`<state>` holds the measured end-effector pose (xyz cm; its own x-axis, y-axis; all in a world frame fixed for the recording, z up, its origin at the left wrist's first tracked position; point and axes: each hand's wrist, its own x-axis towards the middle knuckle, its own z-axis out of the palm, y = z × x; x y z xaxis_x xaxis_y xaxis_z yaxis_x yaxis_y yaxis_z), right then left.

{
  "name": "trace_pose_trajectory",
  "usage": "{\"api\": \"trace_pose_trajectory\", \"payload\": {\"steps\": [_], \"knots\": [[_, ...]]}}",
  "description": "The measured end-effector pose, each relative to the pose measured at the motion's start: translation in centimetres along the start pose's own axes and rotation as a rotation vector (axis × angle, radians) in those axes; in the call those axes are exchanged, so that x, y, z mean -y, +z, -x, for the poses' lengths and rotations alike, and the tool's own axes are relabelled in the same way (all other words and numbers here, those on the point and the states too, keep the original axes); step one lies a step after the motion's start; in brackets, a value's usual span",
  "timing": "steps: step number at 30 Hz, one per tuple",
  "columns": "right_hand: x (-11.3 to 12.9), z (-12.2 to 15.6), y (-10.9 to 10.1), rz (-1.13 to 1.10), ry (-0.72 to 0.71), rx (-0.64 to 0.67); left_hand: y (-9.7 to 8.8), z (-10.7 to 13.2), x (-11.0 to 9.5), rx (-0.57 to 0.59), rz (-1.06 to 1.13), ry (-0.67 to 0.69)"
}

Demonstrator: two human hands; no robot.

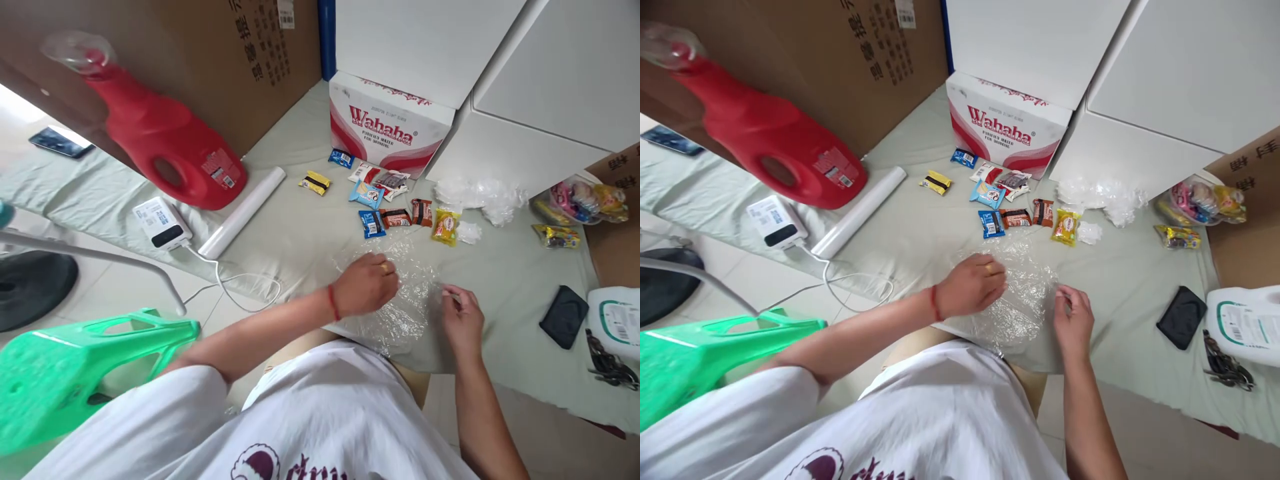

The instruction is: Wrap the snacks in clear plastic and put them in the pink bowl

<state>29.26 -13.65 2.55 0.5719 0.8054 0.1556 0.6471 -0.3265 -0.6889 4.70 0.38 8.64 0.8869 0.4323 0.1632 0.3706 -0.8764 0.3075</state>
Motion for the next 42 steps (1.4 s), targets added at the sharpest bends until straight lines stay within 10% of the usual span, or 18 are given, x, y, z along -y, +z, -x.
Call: {"api": "trace_pose_trajectory", "payload": {"steps": [4, 9, 15, 20, 26, 32, 37, 42], "knots": [[-1.1, 1.8, 1.4, 0.159, -0.372, 0.138, 5.6, -4.9, 3.6, 0.078, -0.008, 0.051], [-6.0, 2.8, -0.6, 0.318, -0.423, 0.171, 9.5, -3.2, 3.2, -0.024, -0.046, -0.217], [-5.2, 0.6, -1.1, 0.268, -0.273, -0.034, 8.3, 0.4, -0.6, -0.092, -0.054, -0.613], [-0.5, 0.9, 2.8, 0.177, -0.551, 0.335, 6.2, 1.5, 1.5, -0.107, -0.091, -0.549], [-1.9, -0.1, 2.3, 0.033, -0.537, 0.518, 6.6, 1.7, 5.9, -0.053, -0.116, -0.512], [0.4, -7.7, 0.2, 0.096, -0.380, 0.498, 7.2, 1.7, 5.9, -0.072, -0.086, -0.512], [7.2, -17.4, 6.7, 0.337, -0.669, 0.483, 7.2, 1.9, 6.2, -0.073, -0.077, -0.504], [9.8, -21.4, 11.4, 0.529, -0.610, 0.640, 7.2, 2.0, 6.3, -0.062, -0.077, -0.493]]}}
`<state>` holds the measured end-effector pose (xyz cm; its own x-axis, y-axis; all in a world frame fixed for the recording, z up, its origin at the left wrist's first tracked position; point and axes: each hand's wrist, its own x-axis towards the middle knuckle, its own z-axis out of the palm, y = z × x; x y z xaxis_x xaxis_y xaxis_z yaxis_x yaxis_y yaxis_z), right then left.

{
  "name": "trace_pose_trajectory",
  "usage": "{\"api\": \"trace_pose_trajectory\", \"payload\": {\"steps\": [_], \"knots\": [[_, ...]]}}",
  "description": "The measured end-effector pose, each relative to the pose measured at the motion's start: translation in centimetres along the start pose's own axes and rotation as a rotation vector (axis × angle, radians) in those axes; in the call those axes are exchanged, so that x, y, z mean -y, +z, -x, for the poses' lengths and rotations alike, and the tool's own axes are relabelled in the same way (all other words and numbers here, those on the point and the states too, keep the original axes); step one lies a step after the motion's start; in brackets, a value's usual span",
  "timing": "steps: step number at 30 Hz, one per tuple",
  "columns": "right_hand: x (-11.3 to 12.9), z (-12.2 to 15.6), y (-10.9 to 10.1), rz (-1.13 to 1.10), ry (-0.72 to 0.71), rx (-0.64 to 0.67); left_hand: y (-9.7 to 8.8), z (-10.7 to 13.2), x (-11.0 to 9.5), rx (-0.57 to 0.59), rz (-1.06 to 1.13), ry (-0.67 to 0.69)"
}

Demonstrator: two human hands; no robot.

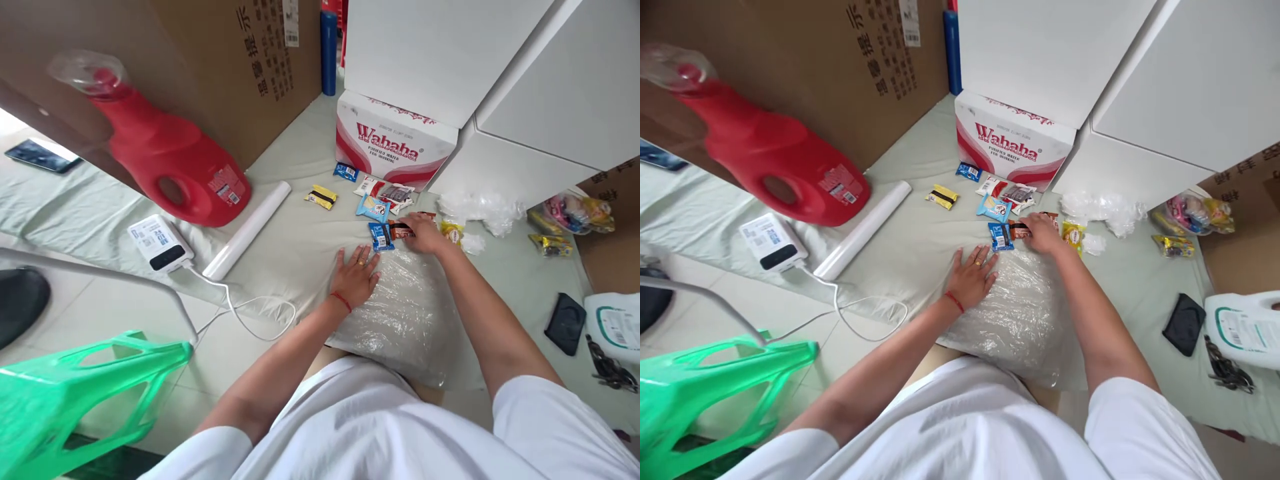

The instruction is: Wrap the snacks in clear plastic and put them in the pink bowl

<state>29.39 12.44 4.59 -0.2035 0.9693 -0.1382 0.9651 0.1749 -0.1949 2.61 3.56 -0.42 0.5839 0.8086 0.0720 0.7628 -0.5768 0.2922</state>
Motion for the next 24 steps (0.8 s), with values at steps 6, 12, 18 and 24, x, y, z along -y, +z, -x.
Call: {"api": "trace_pose_trajectory", "payload": {"steps": [6, 12, 18, 24], "knots": [[1.9, 9.4, -1.5, -0.132, 0.032, -0.290, -0.1, 0.1, -0.1, -0.040, 0.053, -0.007], [8.7, 17.9, 1.6, -0.227, -0.060, -0.226, -0.4, 0.1, -0.1, -0.020, 0.058, -0.019], [8.6, 17.7, 5.1, -0.212, -0.017, -0.068, -0.3, 0.0, -0.2, -0.032, 0.057, -0.018], [2.0, 8.4, -0.6, -0.054, 0.487, -0.236, 0.1, 0.0, -0.1, -0.055, 0.064, -0.024]]}}
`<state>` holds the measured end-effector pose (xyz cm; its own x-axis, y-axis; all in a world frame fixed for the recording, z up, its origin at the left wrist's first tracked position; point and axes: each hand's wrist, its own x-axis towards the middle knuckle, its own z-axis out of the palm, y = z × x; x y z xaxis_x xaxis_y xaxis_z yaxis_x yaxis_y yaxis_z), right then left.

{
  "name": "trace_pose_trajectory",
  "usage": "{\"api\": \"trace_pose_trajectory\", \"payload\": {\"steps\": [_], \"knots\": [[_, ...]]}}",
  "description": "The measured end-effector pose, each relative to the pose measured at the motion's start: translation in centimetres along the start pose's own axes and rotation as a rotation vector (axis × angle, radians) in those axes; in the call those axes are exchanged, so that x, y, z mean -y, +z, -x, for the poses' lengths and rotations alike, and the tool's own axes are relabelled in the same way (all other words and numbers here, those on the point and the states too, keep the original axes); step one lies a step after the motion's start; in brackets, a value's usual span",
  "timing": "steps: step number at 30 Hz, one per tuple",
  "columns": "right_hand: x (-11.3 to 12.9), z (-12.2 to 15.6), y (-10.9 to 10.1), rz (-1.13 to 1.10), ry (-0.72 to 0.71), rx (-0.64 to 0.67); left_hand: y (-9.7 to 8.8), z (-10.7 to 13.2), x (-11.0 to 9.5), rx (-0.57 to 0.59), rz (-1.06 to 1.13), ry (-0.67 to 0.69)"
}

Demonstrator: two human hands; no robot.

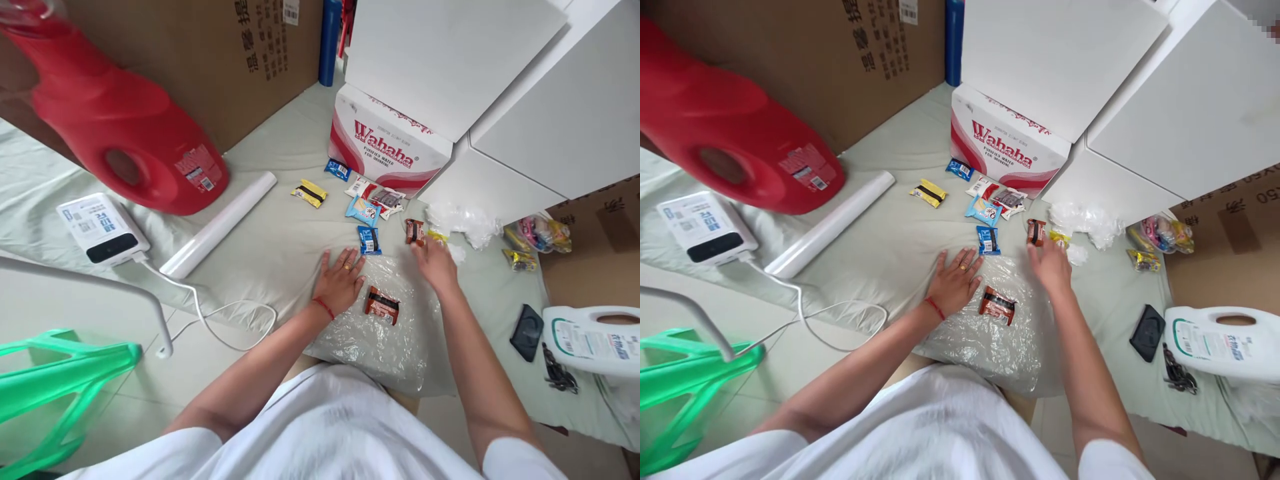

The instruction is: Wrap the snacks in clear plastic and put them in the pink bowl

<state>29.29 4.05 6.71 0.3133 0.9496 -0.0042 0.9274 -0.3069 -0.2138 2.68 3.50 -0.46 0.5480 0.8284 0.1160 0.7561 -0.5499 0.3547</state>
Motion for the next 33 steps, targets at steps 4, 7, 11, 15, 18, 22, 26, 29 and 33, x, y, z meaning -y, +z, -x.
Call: {"api": "trace_pose_trajectory", "payload": {"steps": [4, 7, 11, 15, 18, 22, 26, 29, 33], "knots": [[1.1, -7.4, 1.7, 0.121, 0.190, 0.017, -0.2, 0.0, 0.0, 0.022, -0.004, 0.006], [1.6, -8.7, 3.6, 0.118, 0.153, 0.010, -0.4, 0.0, -0.1, 0.033, -0.004, 0.004], [1.0, -4.9, 3.2, 0.009, 0.040, -0.096, -0.5, 0.0, 0.0, 0.031, 0.011, 0.005], [0.0, 3.2, 0.8, -0.206, -0.178, -0.189, -0.5, 0.0, 0.0, 0.026, 0.017, 0.003], [0.4, 9.2, 0.7, -0.314, -0.328, -0.091, -0.5, -0.1, 0.0, 0.034, 0.007, 0.000], [1.7, 13.0, 3.6, -0.310, -0.432, 0.058, -0.5, -0.1, -0.1, 0.046, -0.024, -0.005], [1.6, 13.5, 5.7, -0.218, -0.474, 0.076, -0.4, 0.0, -0.3, 0.036, -0.058, -0.010], [1.0, 13.6, 5.8, -0.185, -0.492, 0.037, -0.4, 0.1, -0.3, 0.027, -0.065, -0.013], [0.2, 13.6, 5.6, -0.181, -0.548, 0.011, -0.3, 0.1, -0.3, 0.031, -0.075, -0.021]]}}
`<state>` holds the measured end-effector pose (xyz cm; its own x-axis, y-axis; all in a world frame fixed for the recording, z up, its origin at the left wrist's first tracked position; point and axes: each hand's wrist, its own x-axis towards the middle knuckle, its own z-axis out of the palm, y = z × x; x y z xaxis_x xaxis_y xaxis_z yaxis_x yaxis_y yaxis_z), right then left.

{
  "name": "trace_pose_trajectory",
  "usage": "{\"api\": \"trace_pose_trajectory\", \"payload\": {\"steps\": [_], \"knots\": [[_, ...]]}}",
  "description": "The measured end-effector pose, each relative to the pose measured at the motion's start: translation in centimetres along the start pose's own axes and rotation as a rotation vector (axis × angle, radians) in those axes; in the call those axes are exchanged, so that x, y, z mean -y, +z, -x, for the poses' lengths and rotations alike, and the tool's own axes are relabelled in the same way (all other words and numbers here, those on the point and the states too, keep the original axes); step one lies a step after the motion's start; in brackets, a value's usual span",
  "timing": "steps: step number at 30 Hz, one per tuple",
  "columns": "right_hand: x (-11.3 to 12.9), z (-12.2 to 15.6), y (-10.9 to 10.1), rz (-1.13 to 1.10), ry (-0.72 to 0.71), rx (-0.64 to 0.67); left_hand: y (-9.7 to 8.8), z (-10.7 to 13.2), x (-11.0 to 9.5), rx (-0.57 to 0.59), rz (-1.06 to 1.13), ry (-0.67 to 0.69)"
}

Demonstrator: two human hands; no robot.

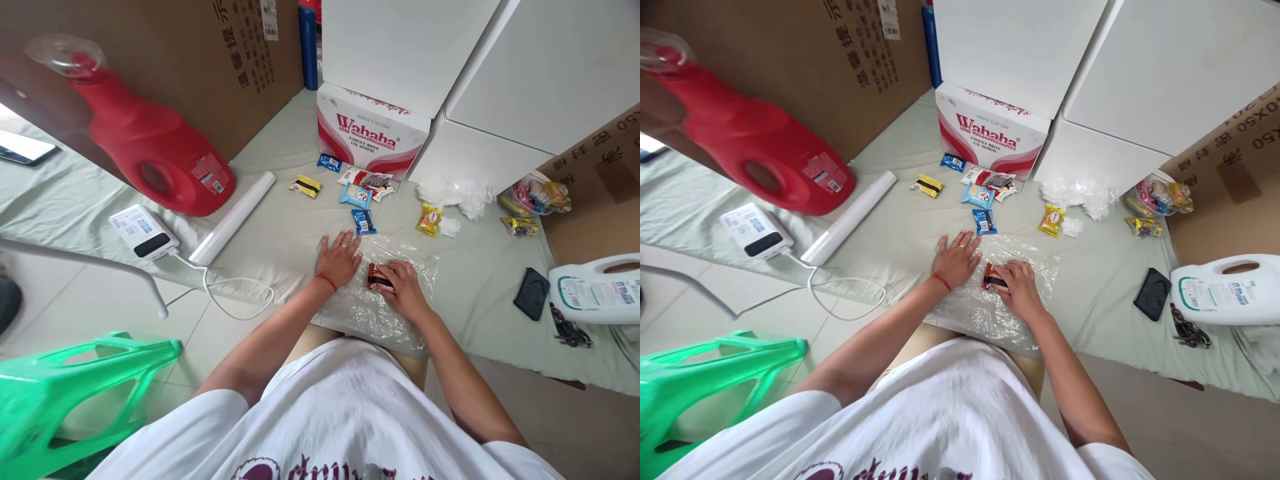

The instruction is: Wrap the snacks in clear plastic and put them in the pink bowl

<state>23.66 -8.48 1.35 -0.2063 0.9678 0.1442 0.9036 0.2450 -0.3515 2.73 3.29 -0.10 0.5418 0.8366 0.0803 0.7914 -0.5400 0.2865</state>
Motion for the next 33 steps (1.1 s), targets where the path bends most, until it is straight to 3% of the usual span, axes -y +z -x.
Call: {"api": "trace_pose_trajectory", "payload": {"steps": [8, 11, 15, 18, 21, 23, 25, 28, 33], "knots": [[-1.4, -0.7, 1.1, -0.068, -0.028, 0.051, 0.2, -0.1, 0.1, -0.008, 0.039, -0.029], [-1.4, -0.4, 0.3, -0.107, -0.017, 0.036, 0.1, -0.4, 0.5, -0.041, 0.121, -0.028], [-0.4, 2.8, -2.5, -0.161, -0.006, -0.126, -1.2, 0.3, 1.7, -0.270, 0.296, 0.011], [0.6, 7.4, -3.6, -0.145, 0.003, -0.208, -2.7, 3.0, 3.0, -0.391, 0.398, 0.262], [1.3, 12.0, -2.8, -0.114, -0.054, -0.099, -3.4, 6.8, 4.4, -0.201, 0.464, 0.607], [1.5, 13.9, -1.5, -0.094, -0.075, -0.044, -3.3, 8.9, 5.5, -0.026, 0.440, 0.705], [1.6, 14.5, -0.3, -0.107, -0.065, -0.082, -3.0, 10.2, 6.6, 0.112, 0.388, 0.704], [1.2, 13.5, 0.0, -0.205, -0.034, -0.157, -3.0, 10.2, 8.0, 0.215, 0.398, 0.666], [0.1, 10.8, -3.3, -0.370, 0.059, -0.062, -4.5, 7.8, 8.2, 0.295, 0.631, 0.570]]}}
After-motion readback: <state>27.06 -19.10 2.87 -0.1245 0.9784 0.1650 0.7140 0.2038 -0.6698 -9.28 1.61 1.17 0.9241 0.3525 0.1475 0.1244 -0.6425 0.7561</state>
